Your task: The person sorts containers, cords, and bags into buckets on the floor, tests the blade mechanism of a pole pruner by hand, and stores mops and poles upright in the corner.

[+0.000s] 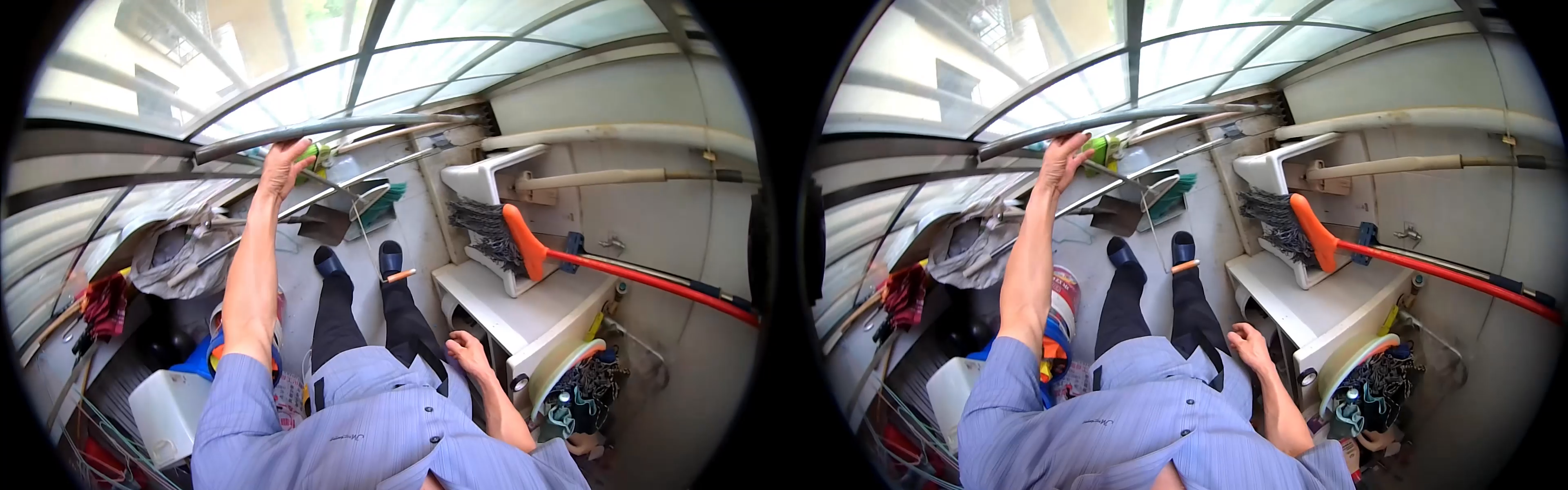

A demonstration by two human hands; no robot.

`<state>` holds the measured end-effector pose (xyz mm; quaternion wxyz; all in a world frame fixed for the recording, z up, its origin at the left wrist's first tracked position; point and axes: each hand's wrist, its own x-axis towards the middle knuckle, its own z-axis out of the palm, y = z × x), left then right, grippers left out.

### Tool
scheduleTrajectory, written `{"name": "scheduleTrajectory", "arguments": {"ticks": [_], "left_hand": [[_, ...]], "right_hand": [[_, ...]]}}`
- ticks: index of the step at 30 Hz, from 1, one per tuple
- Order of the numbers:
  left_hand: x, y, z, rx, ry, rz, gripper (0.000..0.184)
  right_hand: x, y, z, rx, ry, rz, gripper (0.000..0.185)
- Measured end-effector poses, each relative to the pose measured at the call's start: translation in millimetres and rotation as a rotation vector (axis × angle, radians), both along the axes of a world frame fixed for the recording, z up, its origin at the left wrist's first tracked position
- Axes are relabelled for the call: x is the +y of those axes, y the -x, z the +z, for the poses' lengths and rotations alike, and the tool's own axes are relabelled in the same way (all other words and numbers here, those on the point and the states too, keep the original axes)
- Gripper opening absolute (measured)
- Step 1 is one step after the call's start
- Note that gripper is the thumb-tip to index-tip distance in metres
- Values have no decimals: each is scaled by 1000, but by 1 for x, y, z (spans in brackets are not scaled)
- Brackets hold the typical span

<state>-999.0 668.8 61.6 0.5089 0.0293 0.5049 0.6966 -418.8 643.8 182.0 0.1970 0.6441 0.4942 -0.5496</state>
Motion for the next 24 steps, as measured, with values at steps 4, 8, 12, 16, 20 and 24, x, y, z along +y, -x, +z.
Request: {"name": "scheduleTrajectory", "arguments": {"ticks": [4, 8, 12, 16, 20, 24], "left_hand": [[12, 7, -22, -322, -159, 289, 26], [15, -10, -10, -144, -99, 298, 19], [14, -92, 63, 137, 22, 137, 20], [32, -180, 142, 540, 101, -1, 32], [68, -240, 197, 476, 0, 95, 34], [74, -248, 221, 783, -290, -60, 29]], "right_hand": [[11, 9, -13, -4, -82, 135, 42], [65, 49, -21, 14, -312, 593, 38], [142, 126, -44, 326, -732, 628, 64], [210, 226, -4, 505, -1062, 803, 85], [252, 256, -15, 600, -1224, 680, 57], [266, 237, -2, 692, -1317, 539, 32]]}}
